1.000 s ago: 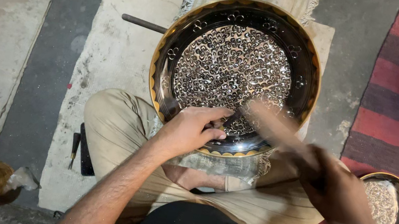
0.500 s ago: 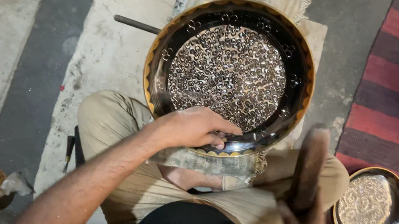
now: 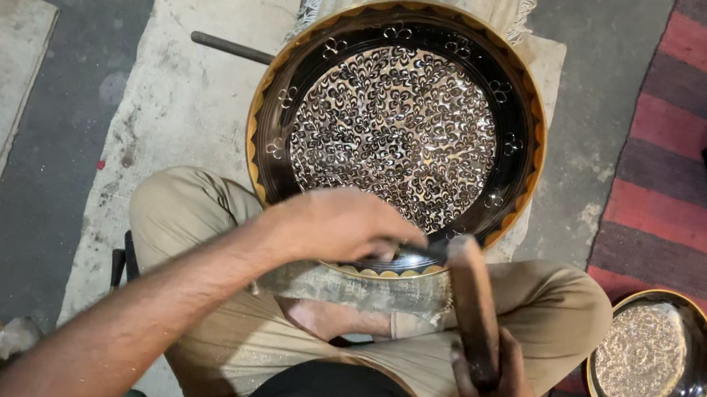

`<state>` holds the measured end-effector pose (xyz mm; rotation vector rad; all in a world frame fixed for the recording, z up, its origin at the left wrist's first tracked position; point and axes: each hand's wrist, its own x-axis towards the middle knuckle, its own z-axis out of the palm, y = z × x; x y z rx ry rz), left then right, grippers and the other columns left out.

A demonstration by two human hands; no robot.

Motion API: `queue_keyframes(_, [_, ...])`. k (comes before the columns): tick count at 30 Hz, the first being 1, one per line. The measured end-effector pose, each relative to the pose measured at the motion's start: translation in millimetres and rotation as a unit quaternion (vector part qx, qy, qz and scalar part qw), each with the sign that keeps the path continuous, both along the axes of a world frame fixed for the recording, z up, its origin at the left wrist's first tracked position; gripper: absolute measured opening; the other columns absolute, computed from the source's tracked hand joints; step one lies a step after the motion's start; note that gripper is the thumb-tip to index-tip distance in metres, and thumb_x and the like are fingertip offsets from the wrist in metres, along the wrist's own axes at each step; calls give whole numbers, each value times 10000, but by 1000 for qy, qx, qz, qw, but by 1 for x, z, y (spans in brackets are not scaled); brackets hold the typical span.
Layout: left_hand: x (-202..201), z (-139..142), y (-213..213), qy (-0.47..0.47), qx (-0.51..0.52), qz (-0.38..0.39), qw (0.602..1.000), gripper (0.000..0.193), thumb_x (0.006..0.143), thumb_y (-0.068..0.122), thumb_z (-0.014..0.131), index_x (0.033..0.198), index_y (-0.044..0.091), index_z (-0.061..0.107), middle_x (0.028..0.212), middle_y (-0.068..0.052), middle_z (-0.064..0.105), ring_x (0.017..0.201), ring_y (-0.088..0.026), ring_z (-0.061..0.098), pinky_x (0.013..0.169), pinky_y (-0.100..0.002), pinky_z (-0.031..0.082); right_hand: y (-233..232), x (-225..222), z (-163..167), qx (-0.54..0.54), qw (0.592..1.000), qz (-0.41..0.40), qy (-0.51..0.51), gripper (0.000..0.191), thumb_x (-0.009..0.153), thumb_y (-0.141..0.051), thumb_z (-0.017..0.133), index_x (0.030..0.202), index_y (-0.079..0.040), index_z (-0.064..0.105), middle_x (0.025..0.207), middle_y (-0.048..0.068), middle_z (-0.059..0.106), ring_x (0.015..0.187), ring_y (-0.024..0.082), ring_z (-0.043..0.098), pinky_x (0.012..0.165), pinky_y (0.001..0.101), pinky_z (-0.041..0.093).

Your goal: The person sits cross-legged and repeatedly hammers the interior surface of a large metal bowl with a wooden mallet. The left hand stabilizes the bowl while the right hand strikes the textured inner surface in a rhythmic pattern.

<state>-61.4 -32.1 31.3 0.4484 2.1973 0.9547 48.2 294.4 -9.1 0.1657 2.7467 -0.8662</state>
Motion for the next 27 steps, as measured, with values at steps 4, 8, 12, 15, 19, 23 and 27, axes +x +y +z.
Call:
queue_keyframes(4, [1, 14, -24, 236, 167, 91, 953, 441, 954, 204, 713, 1385, 150, 638, 1277, -80, 730, 1078, -228, 737, 946, -396, 565, -23, -27, 6, -156, 978, 66, 118, 614, 790, -137, 837, 1315, -16, 541, 1026, 122, 705, 924, 195, 676, 792, 340, 544])
queue_keyframes(8, [18, 29, -51, 180, 160, 221, 945, 488, 930, 198, 759, 1385, 87, 622, 1166, -115, 762, 996, -188, 770, 883, -360, 600, -51, -71, -6, -296, 952, -3, 75, 518, 841, -136, 848, 1197, -24, 489, 932, 88, 687, 836, 151, 660, 733, 300, 556])
queue_keyframes(12, [34, 32, -60, 118, 197, 307, 924, 524, 918, 171, 723, 1405, 47, 576, 1032, -128, 784, 955, -178, 784, 840, -323, 616, -60, -109, -4, -197, 969, 60, 133, 451, 860, -81, 806, 1230, -21, 555, 945, 74, 595, 805, 129, 554, 717, 283, 502])
queue_keyframes(15, [41, 27, -63, 129, 171, 342, 915, 552, 920, 181, 737, 1413, 31, 541, 1029, -125, 741, 953, -191, 767, 822, -318, 624, -62, -132, 8, -184, 957, 102, 198, 457, 870, -77, 790, 1240, -7, 531, 1008, 41, 623, 839, 111, 577, 739, 277, 514])
queue_keyframes(19, [45, 14, -53, 119, 176, 350, 912, 539, 919, 198, 738, 1388, 24, 537, 1013, -108, 737, 933, -185, 770, 794, -318, 622, -58, -151, 36, -149, 943, 90, 284, 460, 911, -44, 831, 1205, -7, 478, 1022, 96, 592, 898, 170, 557, 762, 328, 480])
queue_keyframes(23, [40, 5, -36, 91, 183, 335, 920, 507, 929, 233, 726, 1345, 20, 530, 994, -105, 737, 905, -181, 775, 785, -330, 617, -45, -138, 53, -207, 943, 64, 253, 481, 897, 30, 798, 1207, 1, 432, 1039, 118, 550, 855, 169, 540, 725, 297, 468])
queue_keyframes(27, [33, -2, -23, 83, 184, 310, 929, 534, 923, 259, 714, 1371, 41, 520, 994, -85, 732, 905, -188, 766, 791, -341, 612, -22, -107, 38, -251, 964, -30, 87, 471, 853, 19, 821, 1140, -26, 450, 883, 88, 674, 577, 149, 557, 429, 279, 415])
